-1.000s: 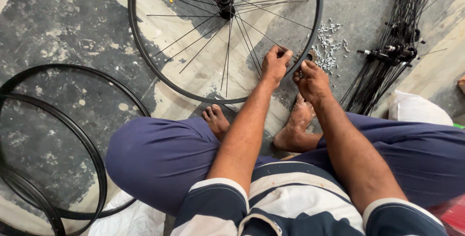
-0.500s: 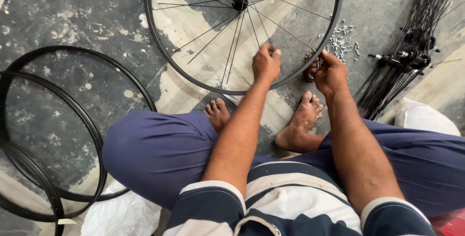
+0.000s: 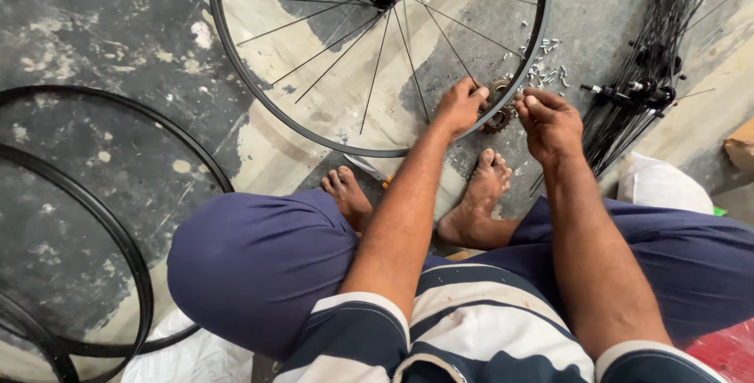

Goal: The person sits on the floor and assembles a bicycle wheel by inserting spokes into the hub and rim. They use their hands to thread the spokes and secure them with nipples, occasionally rotating the wheel to access different sections.

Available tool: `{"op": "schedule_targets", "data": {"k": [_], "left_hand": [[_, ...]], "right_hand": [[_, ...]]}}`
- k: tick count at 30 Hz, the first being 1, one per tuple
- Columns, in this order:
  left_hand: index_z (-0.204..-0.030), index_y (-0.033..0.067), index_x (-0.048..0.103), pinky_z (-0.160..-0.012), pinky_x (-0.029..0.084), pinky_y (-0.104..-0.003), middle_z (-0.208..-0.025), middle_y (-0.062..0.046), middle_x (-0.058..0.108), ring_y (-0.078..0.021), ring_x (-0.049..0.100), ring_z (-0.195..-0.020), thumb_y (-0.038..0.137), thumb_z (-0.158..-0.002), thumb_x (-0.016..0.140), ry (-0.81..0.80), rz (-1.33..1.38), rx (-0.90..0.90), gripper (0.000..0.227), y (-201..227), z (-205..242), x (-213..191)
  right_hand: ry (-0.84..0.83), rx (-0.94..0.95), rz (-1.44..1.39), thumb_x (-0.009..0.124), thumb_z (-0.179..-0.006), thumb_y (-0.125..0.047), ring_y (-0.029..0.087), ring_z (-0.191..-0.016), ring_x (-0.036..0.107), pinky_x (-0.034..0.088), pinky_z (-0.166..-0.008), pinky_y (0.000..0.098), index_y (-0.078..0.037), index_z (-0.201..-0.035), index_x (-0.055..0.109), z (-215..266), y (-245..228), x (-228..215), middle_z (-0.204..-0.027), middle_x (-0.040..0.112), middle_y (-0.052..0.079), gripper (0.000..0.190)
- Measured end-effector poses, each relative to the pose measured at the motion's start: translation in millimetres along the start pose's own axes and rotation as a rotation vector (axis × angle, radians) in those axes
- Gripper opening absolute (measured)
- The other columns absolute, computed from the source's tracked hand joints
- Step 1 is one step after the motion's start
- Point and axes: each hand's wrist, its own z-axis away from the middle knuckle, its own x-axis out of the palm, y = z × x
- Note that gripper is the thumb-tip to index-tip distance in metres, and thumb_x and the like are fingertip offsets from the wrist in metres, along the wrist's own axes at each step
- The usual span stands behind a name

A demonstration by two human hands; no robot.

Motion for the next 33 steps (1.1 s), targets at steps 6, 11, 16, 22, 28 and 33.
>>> {"op": "schedule_targets", "data": {"k": [6,11,16,22,28,33], "left_hand": [[-0.102,0.0037,0.070,-0.061,0.063,-0.039,-0.087,-0.010,0.077,-0.0222,0.075,-0.075,0.028,-0.093,0.067,0.043,-0.099,-0.057,0.026,9,2,4],[-0.100,0.0075,0.072,-0.076,0.058,-0.043,-0.090,-0.012,0.079,-0.0281,0.077,-0.084,0.035,-0.090,0.066,0.107,-0.228,0.024,0.030,8,3,5],[-0.097,0.0062,0.069,-0.081,0.056,-0.048,-0.095,-0.020,0.075,-0.0392,0.073,-0.093,0.041,-0.090,0.064,0.144,-0.349,0.089,0.036,-7,-4,7],[-0.095,0.0058,0.069,-0.082,0.055,-0.050,-0.096,-0.022,0.074,-0.0413,0.071,-0.095,0.042,-0.090,0.064,0.149,-0.384,0.095,0.037,-14,-11,11],[-0.094,0.0067,0.069,-0.082,0.055,-0.050,-0.095,-0.022,0.074,-0.0416,0.071,-0.094,0.045,-0.090,0.062,0.155,-0.422,0.095,0.039,-8,-7,10],[-0.094,0.0089,0.069,-0.082,0.056,-0.049,-0.094,-0.018,0.076,-0.0383,0.073,-0.093,0.047,-0.091,0.060,0.125,-0.439,0.041,0.040,0,-4,8]], "right_hand": [[0.027,0.007,0.128,0.072,-0.104,-0.011,0.013,-0.071,0.063,0.054,-0.063,0.0215,0.001,-0.109,0.068,3,16,-4,-0.090,0.069,0.009,0.013],[-0.016,0.033,0.060,0.071,-0.104,-0.010,0.013,-0.073,0.064,0.055,-0.066,0.0228,0.001,-0.110,0.067,11,29,2,-0.091,0.069,0.007,0.013],[-0.049,0.032,0.091,0.065,-0.092,0.004,0.020,-0.084,0.071,0.061,-0.079,0.0285,0.002,-0.110,0.065,20,31,10,-0.095,0.072,0.010,0.019],[-0.135,-0.132,0.175,0.068,-0.096,0.003,0.016,-0.082,0.068,0.057,-0.076,0.0280,0.003,-0.112,0.066,9,50,5,-0.097,0.072,0.008,0.016],[-0.116,-0.190,0.368,0.074,-0.095,-0.002,0.011,-0.076,0.061,0.051,-0.070,0.0246,0.003,-0.112,0.069,6,58,3,-0.091,0.070,0.004,0.018],[-0.077,-0.239,0.507,0.074,-0.093,-0.002,0.010,-0.076,0.063,0.052,-0.070,0.0245,0.002,-0.110,0.070,9,49,10,-0.091,0.071,0.003,0.018]]}}
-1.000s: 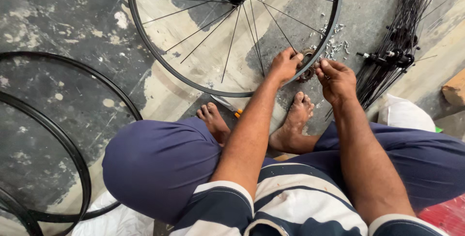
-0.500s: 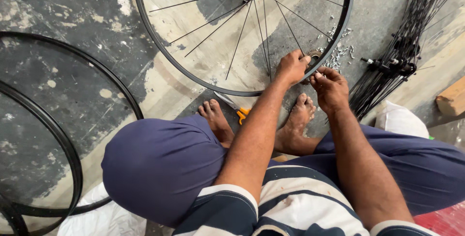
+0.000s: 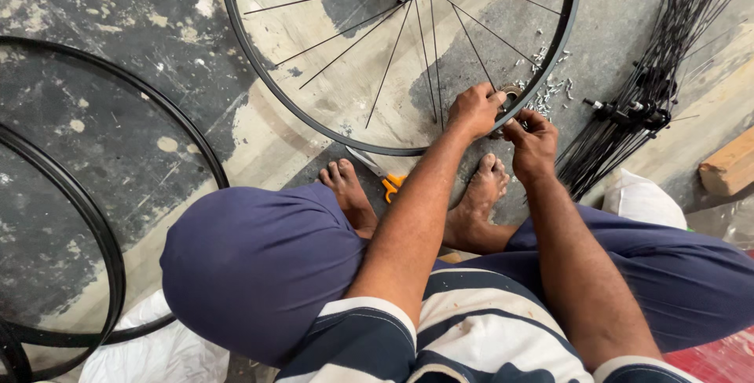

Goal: The person sits on the floor and assembles a bicycle wheel by inserting spokes into the hub and rim. They use their hands to thread the spokes and secure them with nipples, occasionally rotating the wheel to access different sections.

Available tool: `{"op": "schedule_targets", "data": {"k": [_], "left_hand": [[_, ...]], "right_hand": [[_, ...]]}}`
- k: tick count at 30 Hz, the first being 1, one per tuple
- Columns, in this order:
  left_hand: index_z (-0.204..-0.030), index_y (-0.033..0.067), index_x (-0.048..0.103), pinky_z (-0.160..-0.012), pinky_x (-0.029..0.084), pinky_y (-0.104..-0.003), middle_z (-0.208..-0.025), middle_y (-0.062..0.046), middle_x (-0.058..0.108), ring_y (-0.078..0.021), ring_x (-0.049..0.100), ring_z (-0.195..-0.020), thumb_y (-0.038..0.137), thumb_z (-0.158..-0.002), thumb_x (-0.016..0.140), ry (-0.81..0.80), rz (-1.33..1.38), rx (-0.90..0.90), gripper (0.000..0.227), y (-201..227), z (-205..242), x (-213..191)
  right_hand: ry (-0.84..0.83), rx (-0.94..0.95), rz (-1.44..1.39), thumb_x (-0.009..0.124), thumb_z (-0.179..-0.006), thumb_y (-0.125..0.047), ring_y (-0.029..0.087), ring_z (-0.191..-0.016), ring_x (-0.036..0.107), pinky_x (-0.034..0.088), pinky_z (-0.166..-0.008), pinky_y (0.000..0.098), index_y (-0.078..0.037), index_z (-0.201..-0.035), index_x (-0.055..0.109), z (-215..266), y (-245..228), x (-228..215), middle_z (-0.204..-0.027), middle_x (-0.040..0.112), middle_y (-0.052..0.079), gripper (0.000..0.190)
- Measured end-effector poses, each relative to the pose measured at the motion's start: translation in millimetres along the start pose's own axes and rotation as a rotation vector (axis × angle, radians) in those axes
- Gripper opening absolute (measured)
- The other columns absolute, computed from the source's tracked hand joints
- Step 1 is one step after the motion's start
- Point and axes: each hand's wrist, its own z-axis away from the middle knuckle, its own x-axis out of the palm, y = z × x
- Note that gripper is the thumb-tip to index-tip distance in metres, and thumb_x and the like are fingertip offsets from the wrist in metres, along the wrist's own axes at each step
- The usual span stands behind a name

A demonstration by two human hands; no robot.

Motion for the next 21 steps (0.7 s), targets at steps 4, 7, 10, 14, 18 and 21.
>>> {"op": "schedule_targets", "data": {"k": [4,7,10,14,18,21], "left_hand": [[-0.096,0.0100,0.071,-0.081,0.056,-0.048,-0.096,-0.016,0.076,-0.0361,0.073,-0.093,0.047,-0.091,0.060,-0.002,-0.010,0.000,0.039,2,1,-5],[-0.097,0.0110,0.073,-0.080,0.056,-0.047,-0.096,-0.015,0.076,-0.0350,0.072,-0.092,0.047,-0.091,0.061,-0.001,-0.018,0.011,0.038,1,1,-4],[-0.095,0.0101,0.075,-0.080,0.057,-0.046,-0.093,-0.015,0.077,-0.0333,0.074,-0.090,0.047,-0.091,0.061,-0.034,0.054,-0.002,0.040,0,1,-7],[-0.098,0.0036,0.073,-0.073,0.064,-0.045,-0.089,-0.018,0.079,-0.0334,0.080,-0.084,0.037,-0.080,0.072,-0.171,0.362,0.040,0.038,-5,2,-5],[-0.100,0.0003,0.076,-0.072,0.060,-0.044,-0.090,-0.019,0.076,-0.0324,0.076,-0.083,0.038,-0.085,0.073,-0.024,0.031,0.105,0.040,1,1,1],[-0.100,-0.0018,0.075,-0.073,0.057,-0.048,-0.093,-0.023,0.075,-0.0383,0.072,-0.085,0.043,-0.089,0.074,0.023,-0.100,0.118,0.047,11,4,-1]], "right_hand": [[0.000,-0.023,0.026,0.074,-0.092,0.000,0.010,-0.076,0.063,0.051,-0.069,0.0246,0.001,-0.107,0.070,0,2,1,-0.090,0.070,0.003,0.016],[-0.021,-0.053,0.000,0.074,-0.094,-0.001,0.010,-0.077,0.061,0.051,-0.070,0.0240,0.002,-0.108,0.070,-2,7,0,-0.092,0.070,0.003,0.015],[0.030,-0.038,-0.072,0.075,-0.090,0.002,0.011,-0.076,0.062,0.051,-0.067,0.0241,0.002,-0.109,0.066,-3,7,1,-0.094,0.070,0.004,0.021],[-0.115,0.095,-0.307,0.072,-0.094,0.000,0.013,-0.075,0.063,0.051,-0.068,0.0250,0.003,-0.110,0.068,-5,2,-3,-0.092,0.070,0.006,0.017],[-0.193,0.073,-0.340,0.070,-0.096,-0.002,0.013,-0.074,0.063,0.051,-0.067,0.0263,0.002,-0.109,0.067,1,-6,-4,-0.090,0.070,0.006,0.014],[-0.225,0.043,-0.331,0.069,-0.096,-0.004,0.013,-0.072,0.063,0.051,-0.066,0.0263,0.002,-0.108,0.067,4,-14,-6,-0.090,0.071,0.007,0.014]]}}
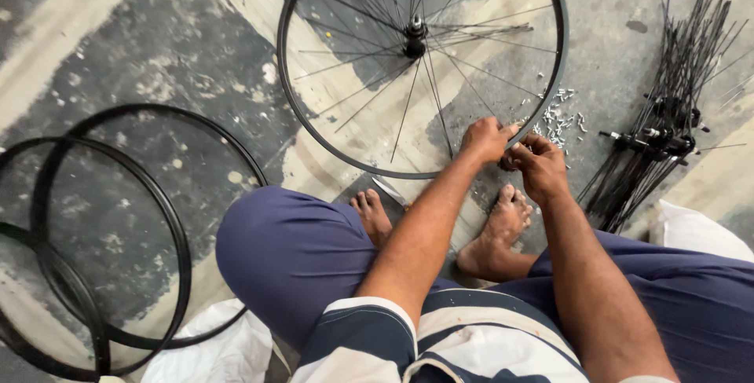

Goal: The person sits on the floor and assembles a bicycle wheel by inserting spokes into the hub and rim. They use their hands to thread the spokes and secure them with nipples, occasionally rotating the wheel to access different sections.

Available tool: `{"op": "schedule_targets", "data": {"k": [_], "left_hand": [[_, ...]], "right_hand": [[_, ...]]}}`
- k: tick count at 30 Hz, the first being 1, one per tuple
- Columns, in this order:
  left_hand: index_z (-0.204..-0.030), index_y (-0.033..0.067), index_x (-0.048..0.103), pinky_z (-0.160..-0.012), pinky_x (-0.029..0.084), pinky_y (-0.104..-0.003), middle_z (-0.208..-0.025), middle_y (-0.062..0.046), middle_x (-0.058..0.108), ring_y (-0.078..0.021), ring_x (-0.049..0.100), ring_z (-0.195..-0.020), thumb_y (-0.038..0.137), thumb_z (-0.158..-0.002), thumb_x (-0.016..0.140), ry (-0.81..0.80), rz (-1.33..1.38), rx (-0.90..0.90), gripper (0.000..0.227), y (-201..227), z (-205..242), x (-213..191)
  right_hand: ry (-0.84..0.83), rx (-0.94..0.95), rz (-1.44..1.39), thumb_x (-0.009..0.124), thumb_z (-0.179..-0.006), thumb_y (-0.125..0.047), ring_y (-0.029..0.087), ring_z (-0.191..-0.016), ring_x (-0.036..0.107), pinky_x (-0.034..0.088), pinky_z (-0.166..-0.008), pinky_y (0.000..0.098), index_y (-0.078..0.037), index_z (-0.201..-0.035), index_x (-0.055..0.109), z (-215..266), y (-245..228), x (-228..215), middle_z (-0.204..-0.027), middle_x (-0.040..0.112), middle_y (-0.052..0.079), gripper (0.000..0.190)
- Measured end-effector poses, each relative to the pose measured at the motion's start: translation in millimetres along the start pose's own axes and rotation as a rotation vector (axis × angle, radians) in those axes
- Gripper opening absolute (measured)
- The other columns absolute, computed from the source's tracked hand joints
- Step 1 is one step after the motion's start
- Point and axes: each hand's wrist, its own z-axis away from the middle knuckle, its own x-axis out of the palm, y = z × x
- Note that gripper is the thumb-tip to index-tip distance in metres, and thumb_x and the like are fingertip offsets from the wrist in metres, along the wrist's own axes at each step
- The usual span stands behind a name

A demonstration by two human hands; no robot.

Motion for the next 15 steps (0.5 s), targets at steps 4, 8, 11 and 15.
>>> {"op": "schedule_targets", "data": {"k": [4,8,11,15], "left_hand": [[-0.104,-0.0040,0.073,-0.069,0.060,-0.046,-0.093,-0.023,0.076,-0.0340,0.076,-0.082,0.043,-0.088,0.069,-0.101,0.151,-0.029,0.050,4,6,-17],[-0.099,-0.0057,0.074,-0.068,0.053,-0.038,-0.085,-0.022,0.074,-0.0272,0.069,-0.077,0.048,-0.095,0.072,0.002,-0.143,-0.041,0.054,13,6,-15],[-0.099,-0.0009,0.070,-0.052,0.054,-0.034,-0.082,-0.013,0.074,-0.0187,0.068,-0.064,0.030,-0.093,0.065,-0.350,0.664,-0.076,0.032,13,11,-27],[-0.084,-0.0068,0.072,-0.045,0.049,-0.034,-0.068,-0.015,0.070,-0.0201,0.064,-0.053,0.037,-0.097,0.066,-0.168,0.262,-0.139,0.046,30,26,-33]], "right_hand": [[0.038,-0.053,0.073,0.070,-0.094,-0.002,0.011,-0.072,0.060,0.049,-0.066,0.0252,0.002,-0.110,0.069,0,1,-4,-0.090,0.070,0.004,0.016],[-0.015,-0.063,0.051,0.069,-0.095,-0.003,0.012,-0.066,0.058,0.046,-0.060,0.0263,0.003,-0.105,0.068,2,1,-4,-0.082,0.067,0.005,0.012],[-0.007,-0.053,0.025,0.070,-0.095,-0.003,0.011,-0.064,0.057,0.044,-0.056,0.0265,0.003,-0.103,0.067,6,-6,0,-0.080,0.065,0.005,0.010],[-0.012,-0.066,0.006,0.072,-0.093,-0.001,0.011,-0.063,0.057,0.044,-0.055,0.0257,0.003,-0.104,0.068,11,-15,8,-0.080,0.065,0.004,0.013]]}}
